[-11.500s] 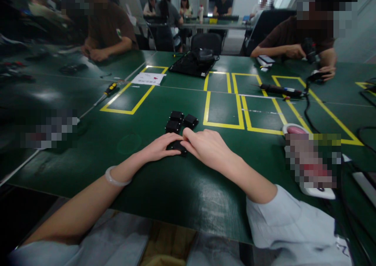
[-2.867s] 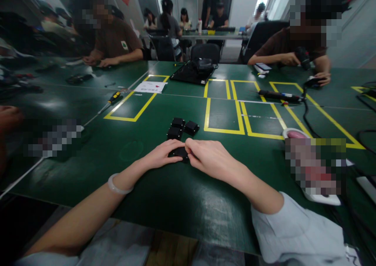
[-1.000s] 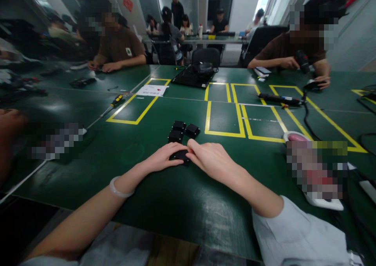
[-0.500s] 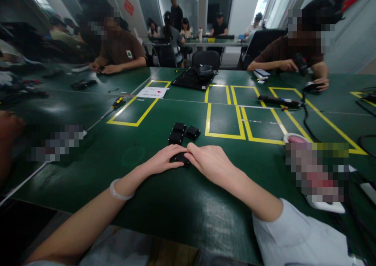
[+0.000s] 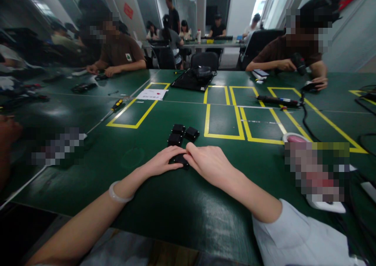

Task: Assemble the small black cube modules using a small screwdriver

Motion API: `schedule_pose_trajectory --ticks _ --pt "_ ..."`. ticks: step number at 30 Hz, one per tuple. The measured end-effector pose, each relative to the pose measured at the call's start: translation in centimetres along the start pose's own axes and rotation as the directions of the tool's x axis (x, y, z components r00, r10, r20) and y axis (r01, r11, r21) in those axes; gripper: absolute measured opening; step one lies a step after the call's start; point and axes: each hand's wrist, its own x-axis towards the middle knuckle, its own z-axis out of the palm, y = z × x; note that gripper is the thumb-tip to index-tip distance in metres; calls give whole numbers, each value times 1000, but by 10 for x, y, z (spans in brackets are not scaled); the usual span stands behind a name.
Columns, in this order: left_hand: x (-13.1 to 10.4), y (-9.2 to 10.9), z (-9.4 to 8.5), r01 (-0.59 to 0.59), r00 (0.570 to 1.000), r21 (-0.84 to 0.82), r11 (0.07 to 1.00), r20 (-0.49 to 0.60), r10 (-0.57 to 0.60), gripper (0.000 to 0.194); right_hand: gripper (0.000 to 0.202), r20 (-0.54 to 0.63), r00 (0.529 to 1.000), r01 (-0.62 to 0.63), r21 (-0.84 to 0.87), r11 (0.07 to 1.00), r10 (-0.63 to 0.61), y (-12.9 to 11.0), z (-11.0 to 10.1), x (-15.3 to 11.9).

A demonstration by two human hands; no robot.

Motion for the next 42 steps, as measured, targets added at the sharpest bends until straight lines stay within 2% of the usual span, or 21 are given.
schedule_pose_trajectory --ticks 4,12,20,28,36,42 --pt "0 -1 0 -9 1000 -2 1000 -5 9 45 25 29 999 -21 -59 998 23 1 2 2" --pt "1 -1 0 -18 1000 -4 1000 2 18 44 14 -4 1000 29 13 999 -29 1 0 0" --pt "0 -2 1 -5 1000 0 1000 -2 5 46 24 11 1000 -3 -93 996 4 2 3 2" --pt "1 -2 2 1 1000 -6 1000 -4 -1 43 14 -23 998 57 -1 998 -57 -1 1 0" --pt "0 -1 0 -7 1000 3 1000 -3 7 45 24 -10 1000 13 -80 997 -14 2 5 3" --pt "0 -1 1 1 1000 -15 1000 -5 -1 45 16 -40 999 33 4 999 -33 2 4 0"
